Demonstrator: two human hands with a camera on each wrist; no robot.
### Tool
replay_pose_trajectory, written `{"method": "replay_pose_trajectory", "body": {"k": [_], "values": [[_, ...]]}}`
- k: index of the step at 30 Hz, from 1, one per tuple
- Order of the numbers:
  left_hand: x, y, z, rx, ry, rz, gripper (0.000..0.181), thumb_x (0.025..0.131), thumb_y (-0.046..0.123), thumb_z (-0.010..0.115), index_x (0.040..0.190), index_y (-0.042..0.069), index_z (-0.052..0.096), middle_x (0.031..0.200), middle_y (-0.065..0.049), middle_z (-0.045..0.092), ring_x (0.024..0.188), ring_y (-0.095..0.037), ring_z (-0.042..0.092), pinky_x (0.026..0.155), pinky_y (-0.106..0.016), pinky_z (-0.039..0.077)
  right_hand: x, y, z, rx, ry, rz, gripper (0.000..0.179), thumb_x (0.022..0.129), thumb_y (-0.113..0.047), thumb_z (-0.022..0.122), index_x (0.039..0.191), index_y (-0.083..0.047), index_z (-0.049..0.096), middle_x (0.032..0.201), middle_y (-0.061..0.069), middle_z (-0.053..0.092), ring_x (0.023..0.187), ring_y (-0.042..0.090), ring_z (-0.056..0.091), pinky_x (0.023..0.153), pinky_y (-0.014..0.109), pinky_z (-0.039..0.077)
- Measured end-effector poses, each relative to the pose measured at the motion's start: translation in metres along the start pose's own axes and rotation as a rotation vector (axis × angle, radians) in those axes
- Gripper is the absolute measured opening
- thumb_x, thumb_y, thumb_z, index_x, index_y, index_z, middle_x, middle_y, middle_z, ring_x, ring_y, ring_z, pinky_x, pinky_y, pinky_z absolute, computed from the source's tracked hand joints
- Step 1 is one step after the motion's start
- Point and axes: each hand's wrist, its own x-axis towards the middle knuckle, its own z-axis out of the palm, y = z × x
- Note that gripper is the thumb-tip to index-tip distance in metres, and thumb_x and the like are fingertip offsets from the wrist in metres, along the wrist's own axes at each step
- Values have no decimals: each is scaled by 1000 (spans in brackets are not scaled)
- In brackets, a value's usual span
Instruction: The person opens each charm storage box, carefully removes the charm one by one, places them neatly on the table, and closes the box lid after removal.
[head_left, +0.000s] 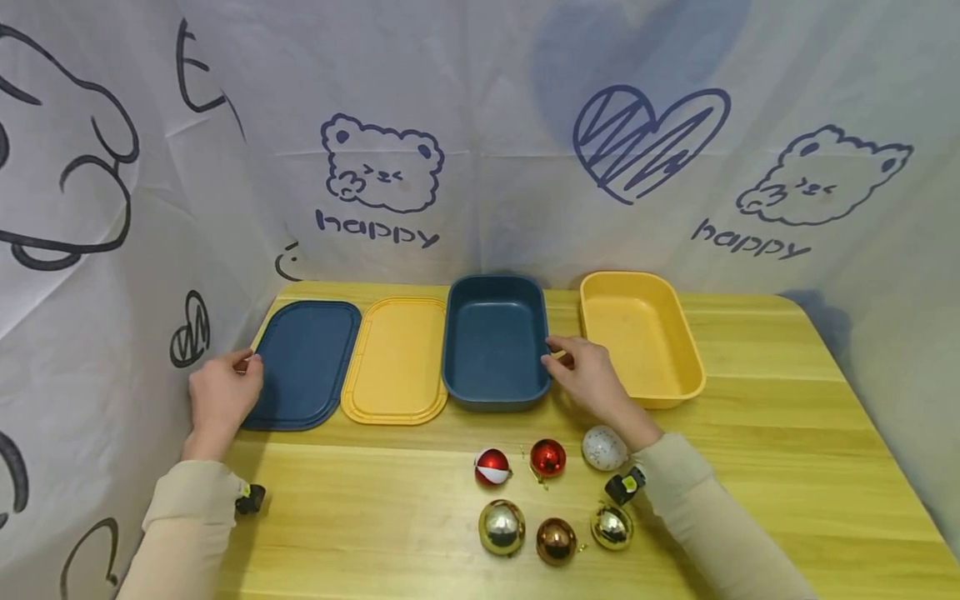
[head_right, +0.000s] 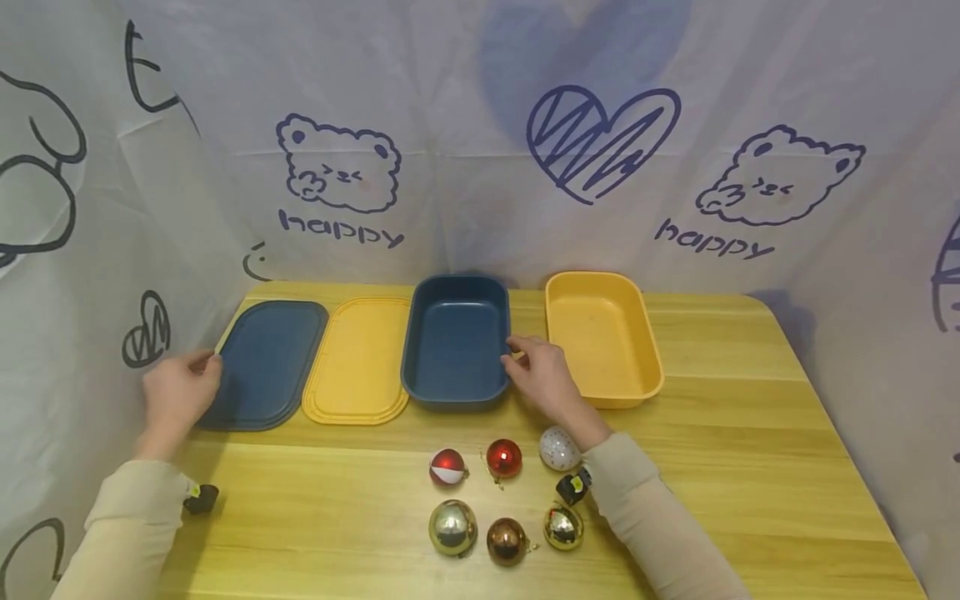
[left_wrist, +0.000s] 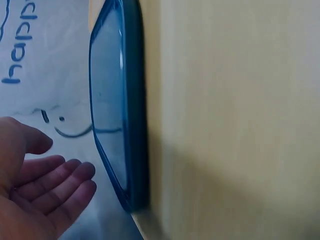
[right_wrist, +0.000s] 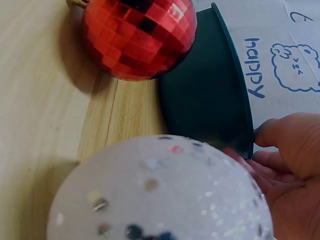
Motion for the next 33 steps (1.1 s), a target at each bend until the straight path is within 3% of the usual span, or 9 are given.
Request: {"method": "replay_pose_trajectory", "body": {"k": [5, 11, 14, 27, 33], "values": [[-5, -16, -6, 42, -16, -49, 33, 100, 11, 52, 109, -7, 78, 95, -30, 75, 92, -53, 67, 85, -62, 53, -1, 0, 0, -3, 3, -3, 39, 102, -16, 69, 136, 5, 67, 122, 23, 74, 95, 33, 76, 83, 47, 63], [-10, -30, -8, 72, -123, -73, 35, 98, 9, 52, 115, -12, 73, 115, -37, 70, 106, -57, 64, 90, -64, 52, -1, 1, 0, -3, -1, -1, 41, 103, -17, 69, 137, 6, 67, 122, 23, 74, 95, 33, 76, 83, 47, 63], [-11, -35, -7, 84, -151, -69, 33, 98, 8, 52, 111, -12, 74, 113, -37, 70, 103, -56, 64, 88, -63, 52, -1, 0, 0, -1, -7, -1, 41, 103, -18, 68, 137, 6, 66, 122, 23, 74, 96, 33, 76, 83, 46, 62], [-12, -46, -5, 91, -172, -26, 27, 99, 7, 60, 108, -14, 75, 108, -35, 73, 95, -53, 67, 81, -60, 54, -3, 1, 1, 5, -1, -3, 40, 103, -17, 69, 136, 5, 67, 122, 22, 75, 96, 32, 76, 83, 47, 62], [-10, -46, -5, 85, -168, -56, 27, 99, 7, 58, 105, -13, 75, 106, -34, 73, 93, -52, 68, 79, -59, 54, -3, 2, 2, 1, 32, -40, 39, 101, -14, 69, 133, 7, 68, 117, 23, 76, 92, 32, 76, 77, 43, 62]]}}
